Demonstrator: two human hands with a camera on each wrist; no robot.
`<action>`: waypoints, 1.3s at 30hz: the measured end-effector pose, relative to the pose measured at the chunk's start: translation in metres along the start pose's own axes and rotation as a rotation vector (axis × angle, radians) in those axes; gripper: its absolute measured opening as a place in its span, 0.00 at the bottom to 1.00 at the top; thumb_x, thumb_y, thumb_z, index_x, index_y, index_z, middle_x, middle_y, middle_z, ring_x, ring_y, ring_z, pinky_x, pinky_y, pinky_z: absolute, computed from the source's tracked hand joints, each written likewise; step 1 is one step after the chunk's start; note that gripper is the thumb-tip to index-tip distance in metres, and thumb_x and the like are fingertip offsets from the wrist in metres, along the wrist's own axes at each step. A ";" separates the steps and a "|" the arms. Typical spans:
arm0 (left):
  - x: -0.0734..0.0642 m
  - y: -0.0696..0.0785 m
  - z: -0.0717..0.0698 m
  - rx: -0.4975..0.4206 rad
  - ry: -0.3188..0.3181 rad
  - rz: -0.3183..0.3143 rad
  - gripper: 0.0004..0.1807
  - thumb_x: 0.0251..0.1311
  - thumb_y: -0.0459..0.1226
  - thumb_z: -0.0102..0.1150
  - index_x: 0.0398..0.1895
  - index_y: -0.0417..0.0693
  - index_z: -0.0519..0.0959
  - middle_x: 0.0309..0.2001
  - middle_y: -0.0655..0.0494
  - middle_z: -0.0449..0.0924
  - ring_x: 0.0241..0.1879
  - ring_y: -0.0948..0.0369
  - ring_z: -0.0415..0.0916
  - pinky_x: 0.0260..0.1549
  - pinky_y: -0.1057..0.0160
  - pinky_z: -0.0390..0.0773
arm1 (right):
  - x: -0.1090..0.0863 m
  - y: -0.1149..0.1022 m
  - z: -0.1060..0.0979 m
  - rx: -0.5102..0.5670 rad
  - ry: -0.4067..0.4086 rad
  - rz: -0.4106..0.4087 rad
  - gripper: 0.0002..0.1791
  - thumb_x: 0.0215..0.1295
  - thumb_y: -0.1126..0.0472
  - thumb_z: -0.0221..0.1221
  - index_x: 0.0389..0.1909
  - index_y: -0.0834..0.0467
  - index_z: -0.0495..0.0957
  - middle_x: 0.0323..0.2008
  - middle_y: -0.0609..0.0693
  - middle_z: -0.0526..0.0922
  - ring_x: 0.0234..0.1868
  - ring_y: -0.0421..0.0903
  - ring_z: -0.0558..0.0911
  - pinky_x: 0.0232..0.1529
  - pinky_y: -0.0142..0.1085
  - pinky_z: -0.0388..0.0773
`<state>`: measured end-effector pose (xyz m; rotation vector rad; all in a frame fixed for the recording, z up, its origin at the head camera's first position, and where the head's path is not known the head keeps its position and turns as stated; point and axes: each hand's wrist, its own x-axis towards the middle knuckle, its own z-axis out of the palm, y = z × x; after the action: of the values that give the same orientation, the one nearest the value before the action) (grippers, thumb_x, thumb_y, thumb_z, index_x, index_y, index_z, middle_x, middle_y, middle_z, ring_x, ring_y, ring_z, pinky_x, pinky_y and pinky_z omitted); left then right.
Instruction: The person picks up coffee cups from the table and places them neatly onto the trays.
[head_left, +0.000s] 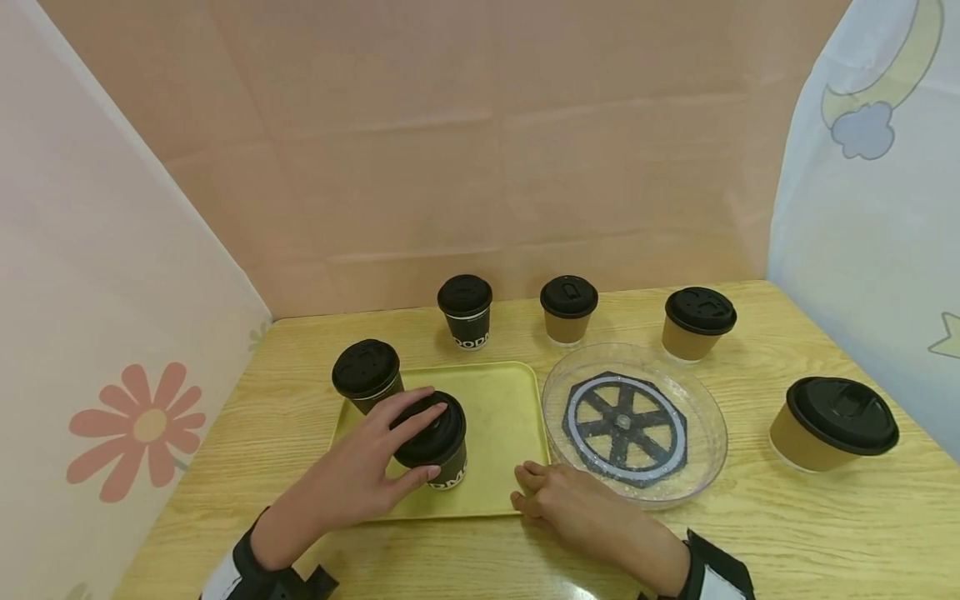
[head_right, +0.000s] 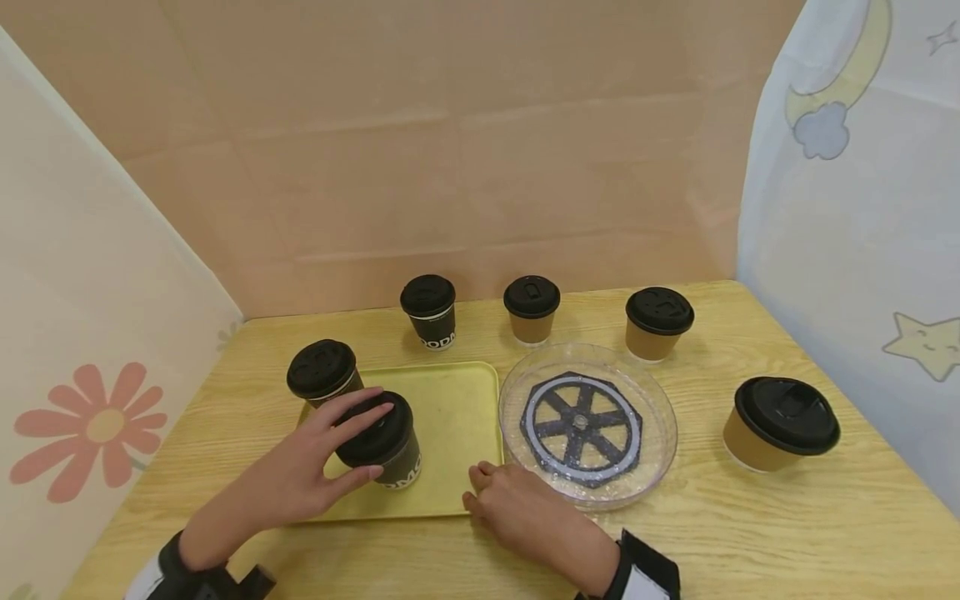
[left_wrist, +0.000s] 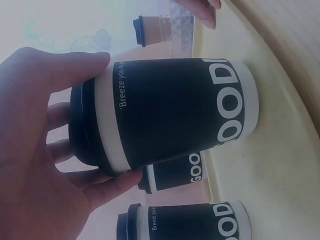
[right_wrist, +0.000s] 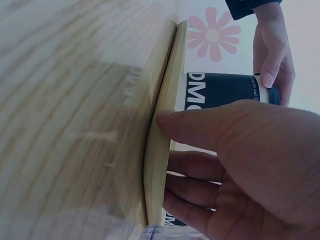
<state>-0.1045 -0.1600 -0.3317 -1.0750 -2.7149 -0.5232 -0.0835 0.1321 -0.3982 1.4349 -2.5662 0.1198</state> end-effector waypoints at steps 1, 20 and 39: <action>0.000 0.000 0.000 -0.002 -0.001 0.001 0.36 0.59 0.51 0.64 0.71 0.59 0.66 0.72 0.52 0.62 0.69 0.52 0.64 0.58 0.48 0.76 | 0.000 0.000 0.000 0.004 -0.003 0.003 0.11 0.62 0.55 0.62 0.44 0.48 0.87 0.48 0.51 0.85 0.52 0.48 0.84 0.43 0.36 0.82; -0.005 -0.004 0.009 0.035 0.006 0.016 0.37 0.62 0.53 0.61 0.73 0.58 0.63 0.74 0.52 0.58 0.72 0.45 0.59 0.62 0.43 0.72 | 0.003 0.000 -0.004 0.008 -0.003 -0.003 0.10 0.62 0.58 0.62 0.44 0.50 0.87 0.49 0.53 0.85 0.51 0.48 0.85 0.44 0.39 0.83; -0.033 -0.001 0.004 0.208 0.107 -0.166 0.49 0.55 0.60 0.62 0.77 0.60 0.52 0.77 0.54 0.53 0.75 0.48 0.54 0.62 0.40 0.69 | 0.000 0.001 0.000 -0.014 0.021 -0.014 0.11 0.61 0.61 0.61 0.43 0.50 0.87 0.48 0.52 0.85 0.49 0.47 0.85 0.41 0.36 0.83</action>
<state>-0.0815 -0.1792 -0.3452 -0.7531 -2.7052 -0.3024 -0.0840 0.1325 -0.3979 1.4393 -2.5346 0.1142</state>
